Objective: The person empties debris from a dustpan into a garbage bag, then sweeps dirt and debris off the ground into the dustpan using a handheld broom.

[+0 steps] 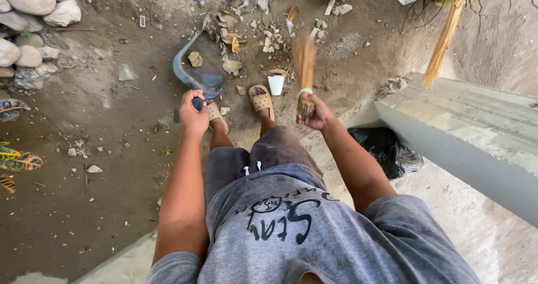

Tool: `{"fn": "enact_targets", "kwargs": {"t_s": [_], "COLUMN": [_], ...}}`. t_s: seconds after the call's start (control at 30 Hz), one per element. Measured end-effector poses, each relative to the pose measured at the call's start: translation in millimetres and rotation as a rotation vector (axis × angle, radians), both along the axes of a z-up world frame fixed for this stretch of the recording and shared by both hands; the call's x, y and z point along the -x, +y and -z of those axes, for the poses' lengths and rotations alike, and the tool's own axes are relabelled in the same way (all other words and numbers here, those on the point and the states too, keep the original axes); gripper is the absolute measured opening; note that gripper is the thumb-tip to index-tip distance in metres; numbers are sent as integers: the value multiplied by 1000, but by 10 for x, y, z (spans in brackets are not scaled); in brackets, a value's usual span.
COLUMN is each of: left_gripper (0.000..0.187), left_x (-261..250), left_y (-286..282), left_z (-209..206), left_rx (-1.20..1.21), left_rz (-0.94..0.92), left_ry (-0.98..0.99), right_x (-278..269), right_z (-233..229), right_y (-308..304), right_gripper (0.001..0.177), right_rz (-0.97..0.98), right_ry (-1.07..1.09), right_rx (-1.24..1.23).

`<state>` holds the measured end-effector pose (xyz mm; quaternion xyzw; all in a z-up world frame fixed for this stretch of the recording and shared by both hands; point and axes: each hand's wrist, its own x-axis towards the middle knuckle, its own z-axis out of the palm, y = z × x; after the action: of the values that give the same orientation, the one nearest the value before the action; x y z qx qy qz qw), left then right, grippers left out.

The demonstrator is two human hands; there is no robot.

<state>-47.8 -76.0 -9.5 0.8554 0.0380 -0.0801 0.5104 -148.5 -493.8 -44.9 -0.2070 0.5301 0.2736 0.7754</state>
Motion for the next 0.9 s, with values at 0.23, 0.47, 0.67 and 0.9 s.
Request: {"fn": "enact_targets", "kwargs": {"t_s": [0.23, 0.47, 0.67, 0.9], "left_gripper": [31, 32, 31, 33], "left_x": [-23, -14, 53, 62], "left_y": [-443, -693, -714, -642], "left_z": [141, 169, 179, 196], "left_rx": [6, -25, -16, -15], "left_rz": [-20, 32, 36, 52], "left_ry": [15, -31, -22, -37], "right_x": [194, 43, -378, -118], "right_z": [-1257, -637, 92, -971], "right_y": [-378, -542, -366, -571], "right_gripper": [62, 54, 48, 59], "right_rz": [13, -49, -64, -291], "right_ry": [-18, -77, -127, -198], "right_rx": [-242, 161, 261, 272]}}
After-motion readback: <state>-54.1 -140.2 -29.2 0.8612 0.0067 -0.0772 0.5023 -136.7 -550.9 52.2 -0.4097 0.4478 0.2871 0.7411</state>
